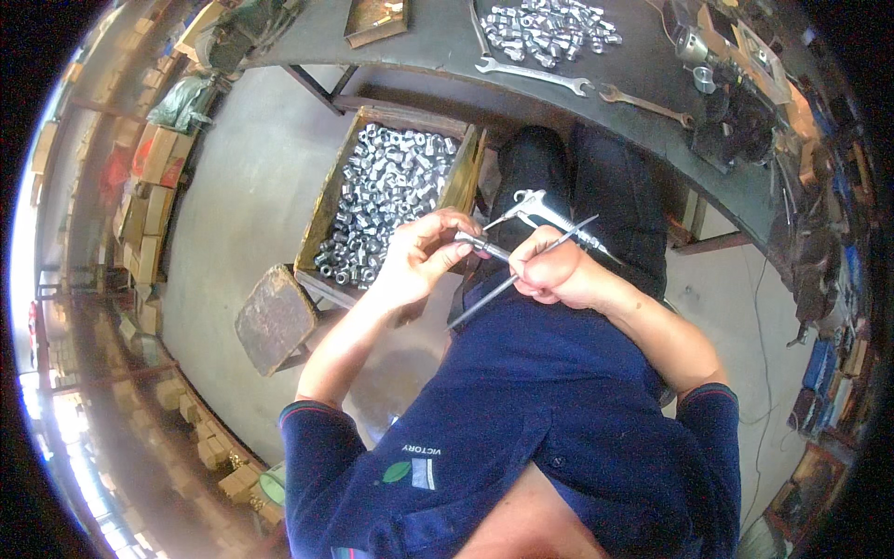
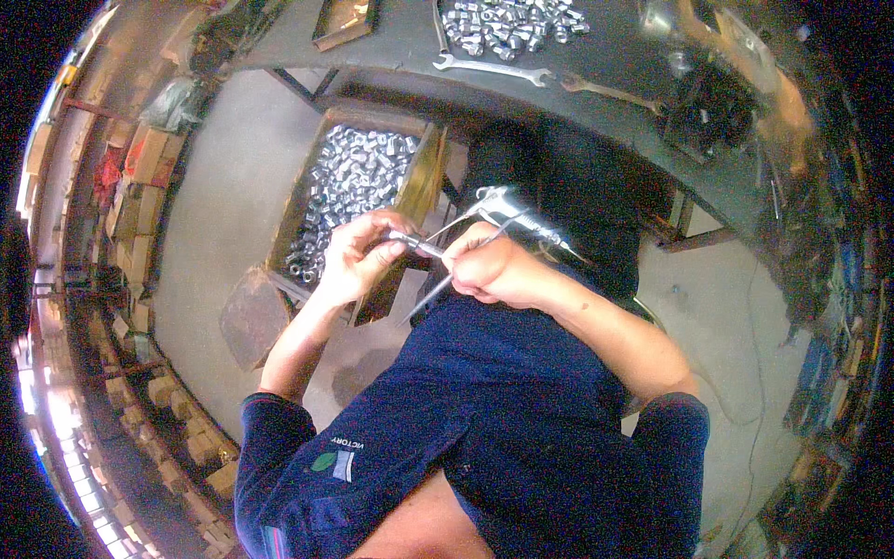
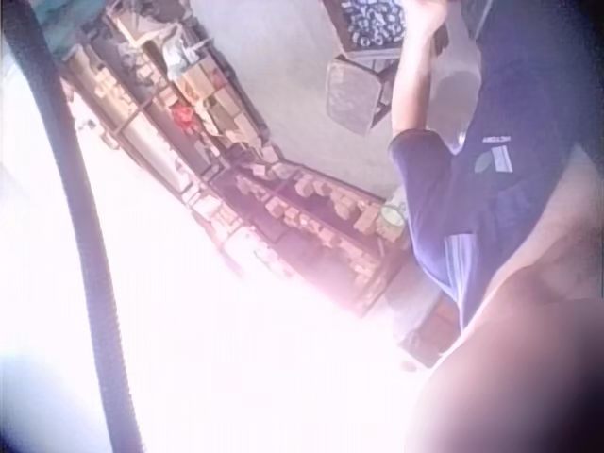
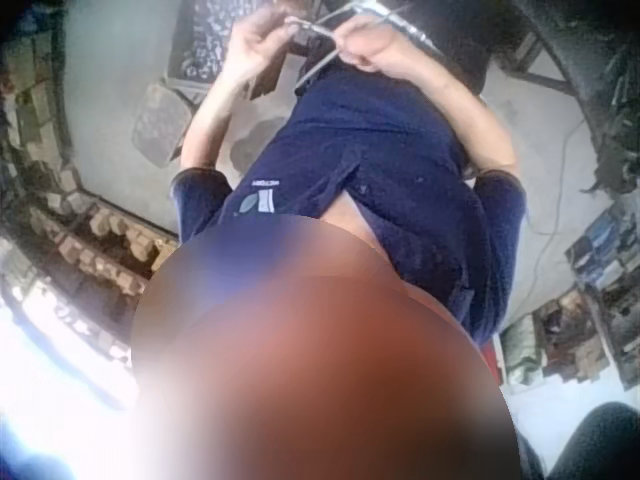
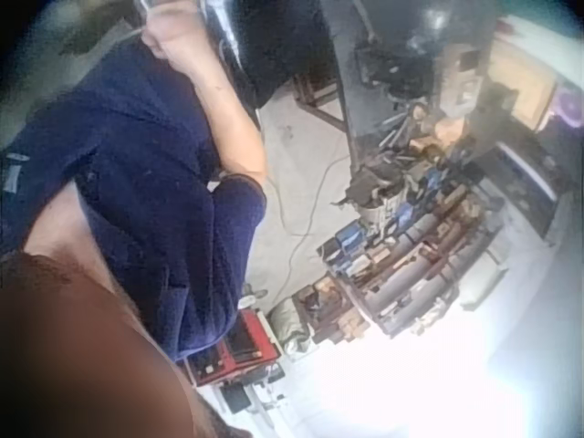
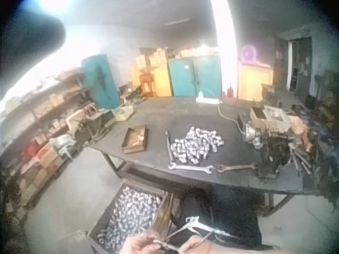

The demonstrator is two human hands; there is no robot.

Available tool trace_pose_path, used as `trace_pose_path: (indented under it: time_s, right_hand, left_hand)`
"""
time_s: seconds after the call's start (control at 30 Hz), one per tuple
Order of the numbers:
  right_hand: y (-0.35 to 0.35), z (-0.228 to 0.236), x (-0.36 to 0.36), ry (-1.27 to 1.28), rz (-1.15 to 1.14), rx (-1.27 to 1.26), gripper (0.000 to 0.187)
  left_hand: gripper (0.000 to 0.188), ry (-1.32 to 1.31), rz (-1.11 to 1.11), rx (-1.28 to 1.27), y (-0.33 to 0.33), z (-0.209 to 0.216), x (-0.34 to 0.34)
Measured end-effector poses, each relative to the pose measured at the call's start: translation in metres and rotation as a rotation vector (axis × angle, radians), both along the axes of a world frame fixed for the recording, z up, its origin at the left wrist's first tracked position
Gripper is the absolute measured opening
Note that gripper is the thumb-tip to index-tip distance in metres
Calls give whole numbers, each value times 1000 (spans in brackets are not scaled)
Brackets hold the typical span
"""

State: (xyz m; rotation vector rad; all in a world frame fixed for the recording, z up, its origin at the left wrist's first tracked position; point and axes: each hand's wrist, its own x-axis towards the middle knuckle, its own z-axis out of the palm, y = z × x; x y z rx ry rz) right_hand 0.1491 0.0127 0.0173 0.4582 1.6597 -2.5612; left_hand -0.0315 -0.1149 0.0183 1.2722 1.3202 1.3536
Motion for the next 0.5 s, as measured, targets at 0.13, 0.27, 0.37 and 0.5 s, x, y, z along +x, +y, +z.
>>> trace_pose_path:
  time_s: [0.13,0.27,0.37,0.5]
  right_hand:
    - [4,-2,1,214,1,619,15]
    - [-1,-3,1,304,-58,1025,13]
    - [-2,-9,0,281,-57,1018,14]
    - [5,-2,1,185,29,608,19]
  left_hand:
    - [20,-224,37,-15,4,-8,1]
    - [25,-247,123,-229,5,-9,9]
    - [25,-414,99,-196,9,-18,11]
    - [24,-475,69,-198,12,-6,10]
